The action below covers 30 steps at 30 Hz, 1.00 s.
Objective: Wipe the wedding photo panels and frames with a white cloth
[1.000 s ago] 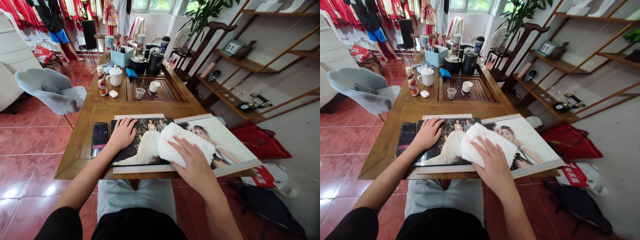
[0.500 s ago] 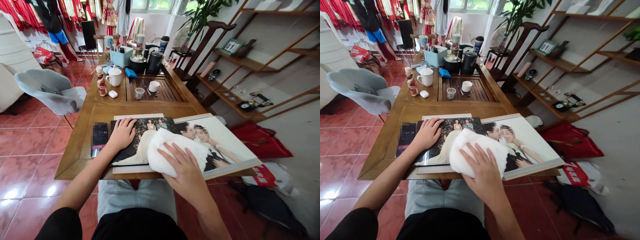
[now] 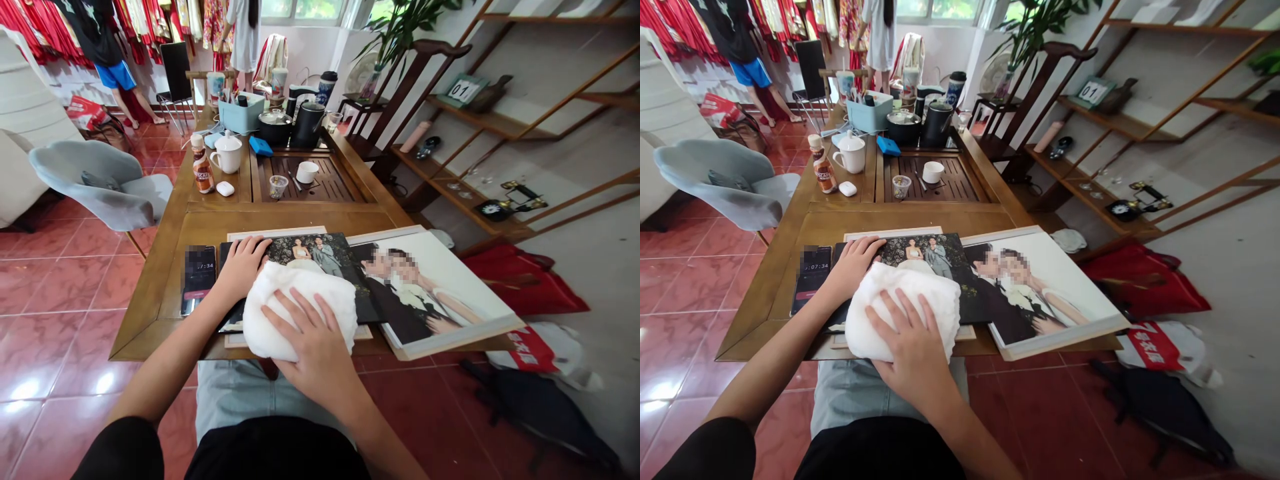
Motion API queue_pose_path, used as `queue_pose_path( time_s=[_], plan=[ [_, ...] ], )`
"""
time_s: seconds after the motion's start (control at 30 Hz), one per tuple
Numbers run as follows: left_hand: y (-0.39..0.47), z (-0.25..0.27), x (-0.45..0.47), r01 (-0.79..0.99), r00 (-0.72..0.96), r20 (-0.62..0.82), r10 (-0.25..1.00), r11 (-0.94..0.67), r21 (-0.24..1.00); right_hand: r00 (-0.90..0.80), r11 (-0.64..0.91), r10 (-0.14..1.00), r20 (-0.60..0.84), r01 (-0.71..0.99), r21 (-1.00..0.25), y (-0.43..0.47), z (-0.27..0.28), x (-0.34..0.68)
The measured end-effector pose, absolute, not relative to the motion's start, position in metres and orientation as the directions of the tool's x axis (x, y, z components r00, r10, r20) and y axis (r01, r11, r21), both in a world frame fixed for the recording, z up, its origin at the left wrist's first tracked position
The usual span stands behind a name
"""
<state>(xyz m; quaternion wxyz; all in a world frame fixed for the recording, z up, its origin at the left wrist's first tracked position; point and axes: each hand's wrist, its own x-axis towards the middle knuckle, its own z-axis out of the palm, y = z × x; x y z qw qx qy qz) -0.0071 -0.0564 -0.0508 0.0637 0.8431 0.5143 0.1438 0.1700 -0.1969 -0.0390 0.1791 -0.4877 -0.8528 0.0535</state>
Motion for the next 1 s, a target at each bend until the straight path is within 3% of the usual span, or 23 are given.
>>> queue_pose_path(
  time_s=[0.2, 0.5, 0.67, 1.0],
  plan=[
    [-0.057, -0.051, -0.008, 0.854, 0.411, 0.194, 0.891, -0.450, 0.260, -0.462, 0.514, 0.853, 0.241, 0.822, -0.245, -0.191, -0.037, 0.183],
    [-0.059, -0.048, -0.005, 0.858, 0.404, 0.197, 0.893, -0.445, 0.257, -0.281, 0.334, 0.909, 0.308, 0.933, -0.136, -0.183, -0.045, 0.239],
    [-0.060, -0.047, -0.004, 0.859, 0.402, 0.192, 0.895, -0.441, 0.260, -0.171, 0.236, 0.910, 0.377, 0.962, -0.135, -0.177, -0.052, 0.261],
    [-0.061, -0.047, -0.002, 0.865, 0.395, 0.189, 0.899, -0.433, 0.254, -0.259, 0.302, 0.905, 0.336, 0.950, -0.080, -0.165, -0.043, 0.219]
  ],
)
